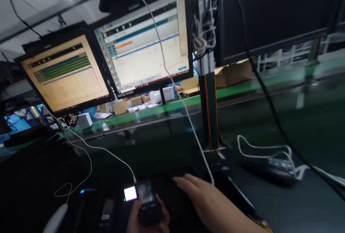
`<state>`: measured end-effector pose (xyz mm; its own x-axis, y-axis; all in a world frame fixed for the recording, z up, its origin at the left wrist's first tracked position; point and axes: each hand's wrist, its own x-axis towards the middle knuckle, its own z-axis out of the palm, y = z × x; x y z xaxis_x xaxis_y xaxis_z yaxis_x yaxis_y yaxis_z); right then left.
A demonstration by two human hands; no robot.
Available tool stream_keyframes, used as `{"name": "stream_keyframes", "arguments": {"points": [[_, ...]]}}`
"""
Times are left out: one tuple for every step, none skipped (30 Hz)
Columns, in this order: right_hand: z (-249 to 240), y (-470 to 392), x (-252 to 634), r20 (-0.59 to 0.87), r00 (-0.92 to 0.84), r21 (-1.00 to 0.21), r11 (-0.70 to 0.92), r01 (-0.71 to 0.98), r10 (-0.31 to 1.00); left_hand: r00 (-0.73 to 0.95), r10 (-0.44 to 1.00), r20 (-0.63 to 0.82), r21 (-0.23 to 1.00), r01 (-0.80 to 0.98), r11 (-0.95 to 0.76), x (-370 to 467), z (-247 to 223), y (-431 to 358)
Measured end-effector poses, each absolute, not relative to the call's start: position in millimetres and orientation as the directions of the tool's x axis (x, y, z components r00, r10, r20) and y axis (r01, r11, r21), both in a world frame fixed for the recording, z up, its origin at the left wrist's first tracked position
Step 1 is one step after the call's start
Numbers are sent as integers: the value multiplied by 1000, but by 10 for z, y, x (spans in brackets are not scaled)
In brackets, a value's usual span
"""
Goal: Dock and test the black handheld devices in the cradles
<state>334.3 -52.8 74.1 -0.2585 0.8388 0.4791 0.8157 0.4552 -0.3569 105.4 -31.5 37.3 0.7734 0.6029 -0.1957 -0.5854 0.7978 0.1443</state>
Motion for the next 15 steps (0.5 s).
{"name": "stream_keyframes", "arguments": {"points": [[763,-589,3263,461,-310,-350,491,798,831,769,602,-214,128,-589,798,1054,428,-354],[783,-644,3193,436,-346,-350,510,786,831,758,610,-229,136,-596,792,1050,466,-383],[803,-692,3132,412,-369,-358,520,775,833,744,624,-238,162,-603,781,1040,485,-406],[822,-732,3076,402,-379,-370,527,765,833,728,642,-240,196,-612,766,1024,489,-424],[842,-767,3025,407,-384,-386,537,750,829,714,659,-235,234,-616,752,1004,481,-438],[861,-795,2978,419,-390,-406,553,727,820,708,668,-228,276,-611,742,980,465,-450],[879,-819,2935,435,-385,-435,564,702,814,705,675,-216,319,-603,732,955,446,-458],[897,-839,2895,445,-372,-477,567,672,815,701,684,-199,361,-597,717,931,427,-465],[914,-855,2858,442,-352,-531,557,639,825,696,695,-181,404,-591,698,909,410,-470],[930,-867,2825,424,-332,-591,535,603,843,688,707,-161,443,-590,675,890,396,-474],[945,-874,2795,398,-321,-646,511,567,860,681,718,-145,474,-589,655,875,385,-478],[958,-878,2768,372,-322,-687,492,535,870,673,728,-131,497,-591,636,863,376,-482],[969,-877,2745,358,-334,-707,487,513,872,664,738,-120,513,-595,619,854,369,-486],[979,-872,2723,353,-353,-709,494,503,866,656,746,-112,524,-599,606,848,363,-491],[988,-864,2704,352,-368,-699,503,508,861,652,750,-108,531,-600,598,846,359,-495]]}}
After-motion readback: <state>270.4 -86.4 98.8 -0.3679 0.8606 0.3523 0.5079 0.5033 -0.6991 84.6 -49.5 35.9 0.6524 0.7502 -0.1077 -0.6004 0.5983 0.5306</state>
